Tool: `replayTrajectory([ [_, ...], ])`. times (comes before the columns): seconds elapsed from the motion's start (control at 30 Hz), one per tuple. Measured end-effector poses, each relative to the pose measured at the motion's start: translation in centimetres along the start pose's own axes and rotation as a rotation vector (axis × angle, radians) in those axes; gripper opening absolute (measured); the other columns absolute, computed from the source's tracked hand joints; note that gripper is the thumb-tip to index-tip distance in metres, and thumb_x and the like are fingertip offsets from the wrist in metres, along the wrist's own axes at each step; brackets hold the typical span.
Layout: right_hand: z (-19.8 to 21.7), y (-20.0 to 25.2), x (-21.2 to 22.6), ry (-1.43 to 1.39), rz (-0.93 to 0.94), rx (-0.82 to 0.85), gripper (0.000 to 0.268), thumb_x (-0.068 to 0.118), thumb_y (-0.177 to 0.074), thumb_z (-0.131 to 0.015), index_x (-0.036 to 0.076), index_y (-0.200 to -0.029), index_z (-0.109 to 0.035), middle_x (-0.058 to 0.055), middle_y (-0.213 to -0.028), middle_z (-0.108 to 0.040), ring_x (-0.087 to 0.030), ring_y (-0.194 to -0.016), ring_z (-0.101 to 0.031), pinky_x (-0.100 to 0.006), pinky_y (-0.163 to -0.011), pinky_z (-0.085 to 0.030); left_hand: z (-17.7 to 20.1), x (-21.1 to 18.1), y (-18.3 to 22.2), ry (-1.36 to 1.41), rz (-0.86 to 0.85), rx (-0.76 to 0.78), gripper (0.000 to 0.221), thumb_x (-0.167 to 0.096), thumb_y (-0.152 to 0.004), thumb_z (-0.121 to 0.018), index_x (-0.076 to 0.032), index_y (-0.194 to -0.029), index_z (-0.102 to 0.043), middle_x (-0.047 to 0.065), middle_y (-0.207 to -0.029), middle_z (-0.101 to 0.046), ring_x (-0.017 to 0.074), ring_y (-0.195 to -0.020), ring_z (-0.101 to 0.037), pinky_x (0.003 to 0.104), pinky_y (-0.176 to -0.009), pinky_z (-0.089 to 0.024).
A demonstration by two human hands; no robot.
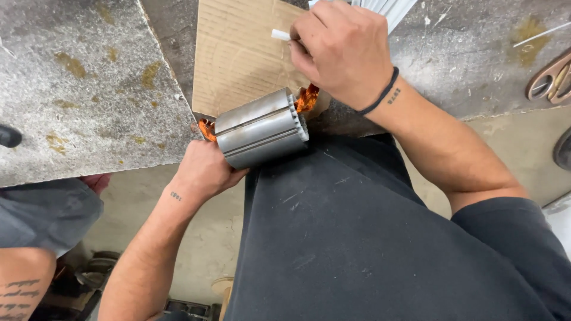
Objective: Organizing a motor stator and insulation strips on a repair workbench.
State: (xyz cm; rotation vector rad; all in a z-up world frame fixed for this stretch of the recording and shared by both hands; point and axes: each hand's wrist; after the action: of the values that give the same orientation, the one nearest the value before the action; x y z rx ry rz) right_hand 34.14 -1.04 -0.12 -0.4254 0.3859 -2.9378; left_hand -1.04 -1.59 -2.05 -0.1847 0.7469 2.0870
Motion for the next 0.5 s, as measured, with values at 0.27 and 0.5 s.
replayTrajectory([
  [0.27, 4.8, 6.5, -3.4, -0.788, -0.028, 0.125, 0.019, 0.007, -0.108, -0.069, 0.001, -0.124, -0.061, -0.01, -0.092, -0.071, -0.02, -0.08, -0.068, -0.031, -0.071, -0.057, 0.8, -0.3, 0.0, 0.037, -0.01, -0.036, 0.05, -0.049, -0.087, -0.076, -0.012, -0.067, -0.049, 0.01, -0.06, -0.053, 0.0423, -0.052, -0.053, 0.049, -0.042, -0.037],
  [0.5, 2.9, 8.0, -2.0, -0.387, 0.209, 0.133, 0.017, 0.007, -0.102, -0.069, 0.009, -0.118, -0.076, -0.004, -0.091, -0.073, -0.014, -0.073, -0.065, -0.023, -0.052, -0.049, 1.7, -1.0, -0.5, 0.109, 0.0, -0.09, 0.043, -0.045, -0.084, -0.081, -0.01, -0.096, -0.059, 0.014, -0.087, -0.065, 0.0445, -0.072, -0.064, 0.052, -0.05, -0.048],
])
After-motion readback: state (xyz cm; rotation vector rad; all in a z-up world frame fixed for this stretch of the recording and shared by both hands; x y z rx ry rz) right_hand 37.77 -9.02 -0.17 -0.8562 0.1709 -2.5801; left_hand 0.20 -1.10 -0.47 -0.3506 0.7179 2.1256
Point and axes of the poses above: each hand's wrist, its own y-axis away from the middle knuckle, its own z-axis out of the back of the hand, x = y × z
